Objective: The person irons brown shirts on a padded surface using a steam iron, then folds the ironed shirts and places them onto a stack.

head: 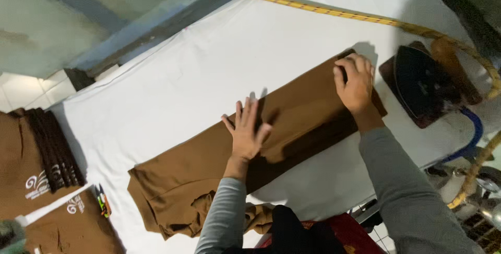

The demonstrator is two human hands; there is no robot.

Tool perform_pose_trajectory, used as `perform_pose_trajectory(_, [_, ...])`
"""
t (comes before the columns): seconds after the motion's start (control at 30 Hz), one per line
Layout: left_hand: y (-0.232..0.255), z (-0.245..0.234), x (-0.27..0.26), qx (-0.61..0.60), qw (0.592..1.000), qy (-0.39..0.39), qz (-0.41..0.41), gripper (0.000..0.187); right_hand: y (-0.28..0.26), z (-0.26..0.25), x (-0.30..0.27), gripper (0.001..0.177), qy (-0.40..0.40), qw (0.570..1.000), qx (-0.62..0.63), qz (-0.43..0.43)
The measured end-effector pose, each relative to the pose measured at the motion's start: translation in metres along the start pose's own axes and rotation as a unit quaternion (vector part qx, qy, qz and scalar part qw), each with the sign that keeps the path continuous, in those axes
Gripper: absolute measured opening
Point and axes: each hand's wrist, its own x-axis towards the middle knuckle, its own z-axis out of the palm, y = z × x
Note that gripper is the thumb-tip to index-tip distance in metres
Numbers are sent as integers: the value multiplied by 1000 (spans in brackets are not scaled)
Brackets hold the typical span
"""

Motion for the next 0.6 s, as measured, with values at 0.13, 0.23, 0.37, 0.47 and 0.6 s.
perform_pose_trajectory(0.13, [-32, -3, -12, -167, 942, 291, 26, 14, -8, -7, -14, 41, -126, 988, -88, 32])
perform_pose_trajectory(0.23, [-50, 10, -8, -94, 946, 311, 11, 3, -46, -13, -12, 31, -130, 988, -78, 27])
perform_pose_trajectory(0.37, [-55, 25, -5, -52, 981, 185, -37, 27, -84, -8, -44, 33, -326, 902, 112, -261])
perform_pose_trajectory(0.47, [-47, 5, -9, -46, 991, 117, -37, 39, -76, 3, -75, 12, -323, 912, 79, -240])
perform_pose_trajectory(0.6, [-45, -4, -13, -26, 997, 55, -37, 63, -51, 13, -98, 17, -304, 891, 89, -325])
